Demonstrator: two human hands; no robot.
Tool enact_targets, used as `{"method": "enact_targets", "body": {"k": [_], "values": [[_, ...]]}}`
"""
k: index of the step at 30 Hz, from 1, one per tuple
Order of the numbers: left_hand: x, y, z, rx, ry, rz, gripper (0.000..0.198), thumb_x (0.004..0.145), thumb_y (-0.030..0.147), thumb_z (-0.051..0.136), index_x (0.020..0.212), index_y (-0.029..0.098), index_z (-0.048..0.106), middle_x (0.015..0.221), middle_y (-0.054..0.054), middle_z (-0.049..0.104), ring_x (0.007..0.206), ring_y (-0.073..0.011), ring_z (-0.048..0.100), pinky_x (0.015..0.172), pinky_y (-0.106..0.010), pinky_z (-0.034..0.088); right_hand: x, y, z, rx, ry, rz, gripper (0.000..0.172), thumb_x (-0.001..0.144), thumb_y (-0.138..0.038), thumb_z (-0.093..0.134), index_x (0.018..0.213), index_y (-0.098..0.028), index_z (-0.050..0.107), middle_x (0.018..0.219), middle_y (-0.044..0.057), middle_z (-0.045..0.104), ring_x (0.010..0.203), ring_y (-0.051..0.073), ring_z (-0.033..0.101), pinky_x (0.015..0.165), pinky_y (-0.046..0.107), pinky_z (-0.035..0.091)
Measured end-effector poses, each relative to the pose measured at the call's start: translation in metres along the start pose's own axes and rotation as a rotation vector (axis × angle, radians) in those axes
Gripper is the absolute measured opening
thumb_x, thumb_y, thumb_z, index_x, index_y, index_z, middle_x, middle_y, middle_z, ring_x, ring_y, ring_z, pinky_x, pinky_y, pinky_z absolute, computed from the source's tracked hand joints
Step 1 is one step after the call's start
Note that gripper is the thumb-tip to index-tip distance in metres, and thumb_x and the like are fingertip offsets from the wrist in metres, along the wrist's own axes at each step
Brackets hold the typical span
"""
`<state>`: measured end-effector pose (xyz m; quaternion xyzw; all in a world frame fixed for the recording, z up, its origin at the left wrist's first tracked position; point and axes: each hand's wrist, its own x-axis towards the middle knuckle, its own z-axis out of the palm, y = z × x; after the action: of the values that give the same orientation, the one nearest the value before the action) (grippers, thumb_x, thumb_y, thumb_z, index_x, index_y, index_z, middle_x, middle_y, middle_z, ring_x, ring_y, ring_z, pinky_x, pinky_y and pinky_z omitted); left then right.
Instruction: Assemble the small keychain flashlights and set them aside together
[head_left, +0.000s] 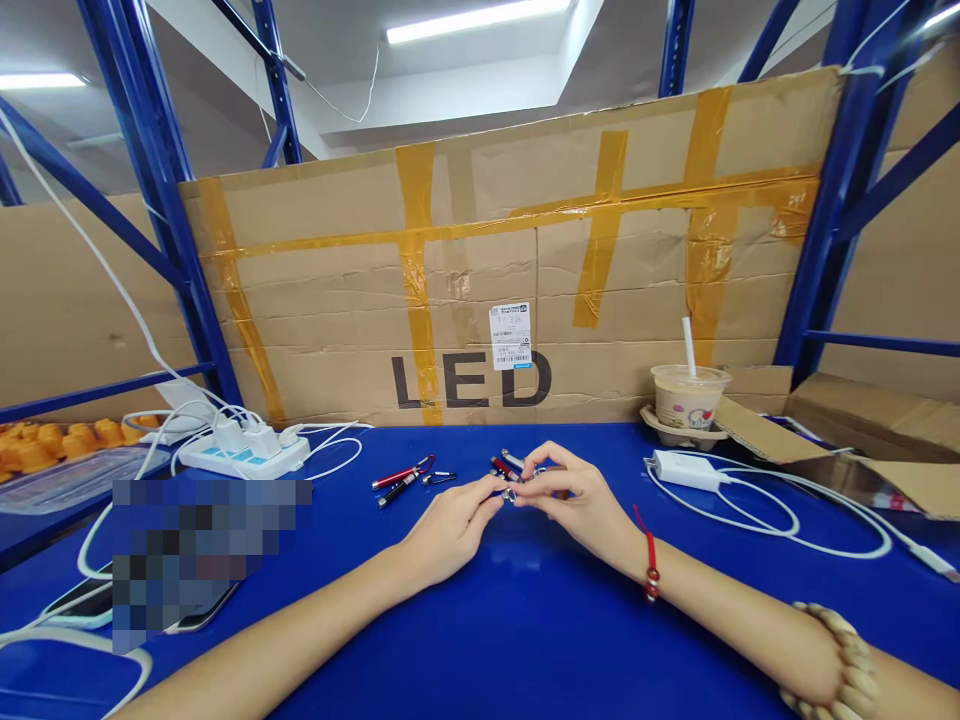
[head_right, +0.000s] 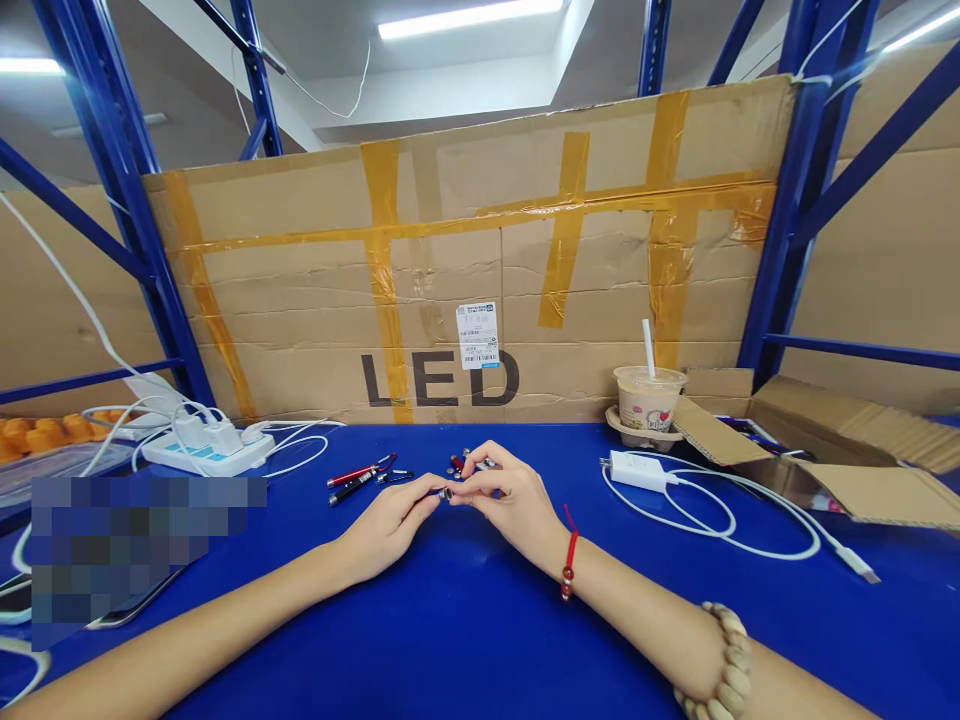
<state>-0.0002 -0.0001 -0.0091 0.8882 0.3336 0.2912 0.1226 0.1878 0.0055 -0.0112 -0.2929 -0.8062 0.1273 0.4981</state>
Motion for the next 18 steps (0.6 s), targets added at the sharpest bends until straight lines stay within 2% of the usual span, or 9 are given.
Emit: {"method": "enact_targets", "body": {"k": [3,8,13,18], "values": [[-0.002,0.001,0.0,-0.063,-0.025,-0.035,0.021,0.09,0.028,0.029,0.096,0.018,0.047,0.093,-0.003,0.06,0.083,-0.0144,0.056,0.073,-0.024,0.041,-0.001,0.0,0.0,0.027,-0.022,-0.025,0.026,0.08,-0.037,0.054,0.067,-0.02,0.069,0.083,0.005,0.05,0.065,0.01,0.053,0.059,0.024,0.045],[-0.005,0.003,0.002,-0.061,-0.053,-0.013,0.018,0.09,0.026,0.03,0.096,0.019,0.045,0.094,-0.002,0.059,0.084,-0.0147,0.055,0.074,-0.025,0.039,-0.002,-0.004,-0.001,0.038,-0.068,0.005,0.025,0.078,-0.034,0.056,0.063,-0.019,0.068,0.08,0.004,0.047,0.063,0.009,0.051,0.058,0.024,0.043],[-0.006,0.005,0.002,0.029,0.0,0.046,0.016,0.09,0.025,0.032,0.093,0.019,0.047,0.087,-0.002,0.058,0.078,-0.0139,0.055,0.069,-0.023,0.04,-0.004,-0.008,-0.001,0.072,-0.076,0.112,0.022,0.073,-0.033,0.062,0.058,-0.018,0.066,0.076,0.003,0.048,0.068,0.011,0.049,0.059,0.024,0.04],[-0.005,0.003,0.002,0.047,0.056,0.109,0.013,0.088,0.021,0.035,0.089,0.017,0.047,0.085,-0.003,0.059,0.076,-0.0129,0.055,0.068,-0.022,0.041,-0.003,-0.012,0.003,0.155,-0.069,0.23,0.025,0.067,-0.03,0.066,0.051,-0.014,0.056,0.074,0.002,0.048,0.066,0.01,0.047,0.058,0.024,0.039]]}}
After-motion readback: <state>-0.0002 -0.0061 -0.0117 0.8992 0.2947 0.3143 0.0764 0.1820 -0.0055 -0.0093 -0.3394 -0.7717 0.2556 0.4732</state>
